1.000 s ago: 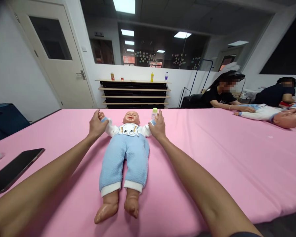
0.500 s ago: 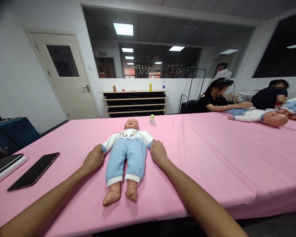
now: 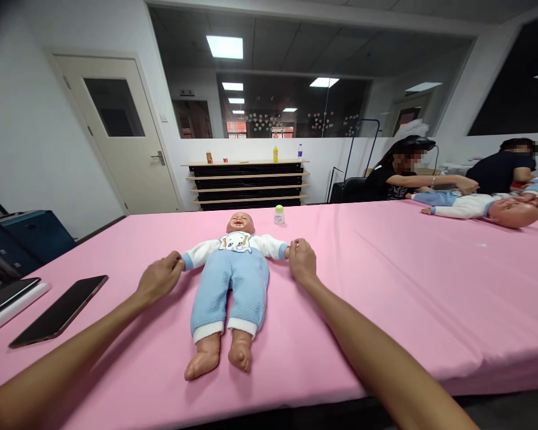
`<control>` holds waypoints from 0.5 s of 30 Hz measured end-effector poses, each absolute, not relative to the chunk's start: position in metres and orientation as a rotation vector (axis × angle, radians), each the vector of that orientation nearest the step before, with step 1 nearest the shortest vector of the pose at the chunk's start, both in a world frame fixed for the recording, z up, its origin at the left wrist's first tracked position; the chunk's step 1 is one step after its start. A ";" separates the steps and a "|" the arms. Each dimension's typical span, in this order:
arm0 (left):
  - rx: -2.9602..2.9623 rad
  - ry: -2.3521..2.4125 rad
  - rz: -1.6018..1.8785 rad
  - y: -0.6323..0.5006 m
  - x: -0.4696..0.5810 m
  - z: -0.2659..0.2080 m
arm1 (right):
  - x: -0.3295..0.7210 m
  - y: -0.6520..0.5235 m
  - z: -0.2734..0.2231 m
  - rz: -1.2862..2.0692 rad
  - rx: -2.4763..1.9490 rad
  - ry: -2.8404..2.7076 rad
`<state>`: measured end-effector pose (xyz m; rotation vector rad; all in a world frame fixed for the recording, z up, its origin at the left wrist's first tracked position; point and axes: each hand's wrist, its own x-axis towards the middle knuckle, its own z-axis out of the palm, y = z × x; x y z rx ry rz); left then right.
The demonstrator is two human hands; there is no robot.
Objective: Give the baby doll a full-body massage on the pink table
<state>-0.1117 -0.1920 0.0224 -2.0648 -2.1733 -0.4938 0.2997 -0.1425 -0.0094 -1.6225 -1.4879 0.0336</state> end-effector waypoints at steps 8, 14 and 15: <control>-1.938 -2.026 -0.539 -0.083 -0.087 0.061 | 0.271 -0.021 0.070 -0.078 -1.770 -1.609; -1.980 -2.067 -0.505 0.011 -0.087 0.039 | 0.253 0.061 0.043 0.064 -1.929 -1.824; -2.026 -2.133 -0.441 0.028 -0.091 0.035 | 0.253 0.073 0.036 0.074 -1.920 -1.867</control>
